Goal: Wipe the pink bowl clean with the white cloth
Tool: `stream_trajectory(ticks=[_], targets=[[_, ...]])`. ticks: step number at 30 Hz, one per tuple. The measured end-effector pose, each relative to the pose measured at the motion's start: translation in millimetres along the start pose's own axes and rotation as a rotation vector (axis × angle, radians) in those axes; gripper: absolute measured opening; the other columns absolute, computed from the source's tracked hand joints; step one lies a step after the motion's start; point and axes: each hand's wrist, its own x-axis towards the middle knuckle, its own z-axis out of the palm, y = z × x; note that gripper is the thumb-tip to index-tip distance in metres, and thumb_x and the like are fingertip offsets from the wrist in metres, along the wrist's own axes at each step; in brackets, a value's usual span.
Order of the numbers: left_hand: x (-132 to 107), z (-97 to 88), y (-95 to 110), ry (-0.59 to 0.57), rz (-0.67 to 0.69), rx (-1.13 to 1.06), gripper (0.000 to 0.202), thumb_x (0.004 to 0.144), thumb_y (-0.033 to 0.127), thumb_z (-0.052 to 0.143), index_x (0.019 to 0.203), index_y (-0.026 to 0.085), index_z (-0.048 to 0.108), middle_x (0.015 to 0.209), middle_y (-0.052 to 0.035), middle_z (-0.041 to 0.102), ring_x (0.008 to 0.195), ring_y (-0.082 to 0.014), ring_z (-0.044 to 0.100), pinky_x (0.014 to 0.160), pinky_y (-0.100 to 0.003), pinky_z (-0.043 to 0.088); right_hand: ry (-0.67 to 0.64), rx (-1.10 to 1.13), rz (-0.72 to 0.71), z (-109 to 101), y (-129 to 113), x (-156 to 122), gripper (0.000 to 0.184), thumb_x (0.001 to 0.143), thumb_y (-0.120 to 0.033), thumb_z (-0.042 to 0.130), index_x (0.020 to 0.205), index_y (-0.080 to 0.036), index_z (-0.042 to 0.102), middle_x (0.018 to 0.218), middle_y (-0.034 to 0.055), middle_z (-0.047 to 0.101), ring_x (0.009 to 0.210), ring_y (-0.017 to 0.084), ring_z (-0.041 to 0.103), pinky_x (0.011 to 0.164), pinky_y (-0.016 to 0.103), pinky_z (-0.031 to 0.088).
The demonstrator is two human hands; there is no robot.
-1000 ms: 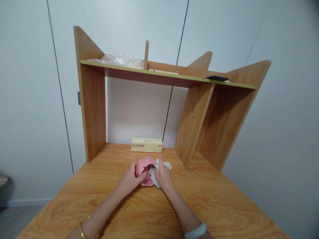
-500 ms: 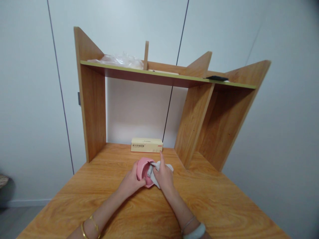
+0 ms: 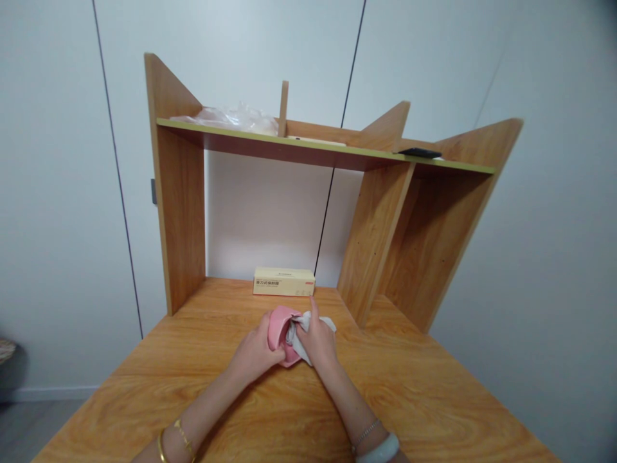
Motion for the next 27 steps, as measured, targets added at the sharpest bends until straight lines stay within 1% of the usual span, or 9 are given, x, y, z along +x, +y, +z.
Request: stream_trajectory(ticks=[6,8,12,15,17,19,21,23,27], targets=[[-5.1,-0.4,6.6,-0.002,0.041,0.107,0.072,0.06,0.025,0.056,0.128,0.018,0.031,0.098,-0.0088,0.063,0.085,-0.0251,0.06,0.069,-0.027,0.042,0.115,-0.042,-0.177,-13.3,-2.8,-2.2,0.072,0.076,-0.023,0.052,0.136,-0.018,0.013,0.085,0.0062,0.064,0.079,0.02,0.058,0.069,0.026,0.036],[-5.7,-2.5,9.4,-0.002,0.036,0.116,0.071,0.061,0.026,0.055,0.128,0.019,0.032,0.1,-0.0084,0.062,0.086,-0.0254,0.06,0.071,-0.028,0.042,0.098,-0.035,-0.165,-11.5,-1.6,-1.1,0.074,0.075,-0.024,0.053,0.137,-0.017,0.013,0.086,0.0069,0.064,0.08,0.021,0.058,0.069,0.027,0.037],[-4.3,-5.8,6.3,-0.004,0.029,0.112,0.069,0.065,0.03,0.056,0.129,0.022,0.032,0.105,-0.0081,0.061,0.092,-0.0264,0.058,0.077,-0.031,0.041,-0.007,0.034,-0.134,0.5,3.9,0.5,0.07,0.077,-0.023,0.048,0.136,-0.014,0.013,0.086,0.0082,0.064,0.079,0.021,0.058,0.066,0.027,0.038],[-2.1,-3.4,-5.2,0.044,0.057,0.012,0.065,0.071,0.036,0.053,0.13,0.02,0.03,0.12,-0.0108,0.051,0.105,-0.0265,0.051,0.087,-0.034,0.038,-0.023,0.114,-0.152,10.7,8.7,-0.4,0.066,0.077,-0.017,0.043,0.136,-0.013,0.014,0.085,0.0083,0.065,0.08,0.02,0.059,0.067,0.026,0.038],[-0.6,0.8,-13.6,0.083,0.078,-0.096,0.071,0.073,0.04,0.053,0.132,0.016,0.024,0.129,-0.0138,0.042,0.113,-0.0258,0.045,0.092,-0.035,0.035,0.006,0.175,-0.131,16.0,10.9,-1.3,0.064,0.077,-0.015,0.04,0.136,-0.012,0.014,0.085,0.0086,0.065,0.079,0.02,0.059,0.067,0.026,0.04],[0.5,5.8,-19.2,0.088,0.101,-0.195,0.077,0.072,0.042,0.055,0.133,0.013,0.017,0.131,-0.0157,0.039,0.115,-0.024,0.043,0.095,-0.035,0.033,0.038,0.264,-0.092,19.9,11.6,-1.7,0.061,0.078,-0.015,0.037,0.135,-0.011,0.016,0.084,0.0086,0.065,0.078,0.02,0.06,0.066,0.027,0.041],[1.1,9.9,-20.9,0.068,0.138,-0.281,0.077,0.073,0.039,0.055,0.132,0.011,0.014,0.127,-0.0152,0.042,0.112,-0.0211,0.045,0.094,-0.032,0.034,0.053,0.369,-0.063,22.6,10.6,-1.7,0.059,0.079,-0.016,0.036,0.134,-0.011,0.018,0.085,0.0082,0.065,0.078,0.019,0.06,0.067,0.026,0.042],[1.4,11.2,-19.8,0.061,0.159,-0.324,0.07,0.074,0.036,0.053,0.129,0.012,0.016,0.12,-0.0135,0.048,0.105,-0.0191,0.05,0.091,-0.031,0.038,0.046,0.45,-0.042,23.9,8.4,-1.6,0.057,0.079,-0.017,0.037,0.133,-0.01,0.021,0.086,0.0082,0.065,0.079,0.018,0.06,0.067,0.025,0.043],[1.0,7.3,-15.7,0.082,0.059,-0.192,0.061,0.072,0.034,0.053,0.123,0.013,0.027,0.101,-0.0096,0.059,0.087,-0.02,0.058,0.076,-0.03,0.044,-0.004,0.416,0.038,21.2,3.0,-1.5,0.06,0.077,-0.021,0.043,0.132,-0.009,0.022,0.086,0.0094,0.065,0.077,0.019,0.061,0.064,0.024,0.043]])
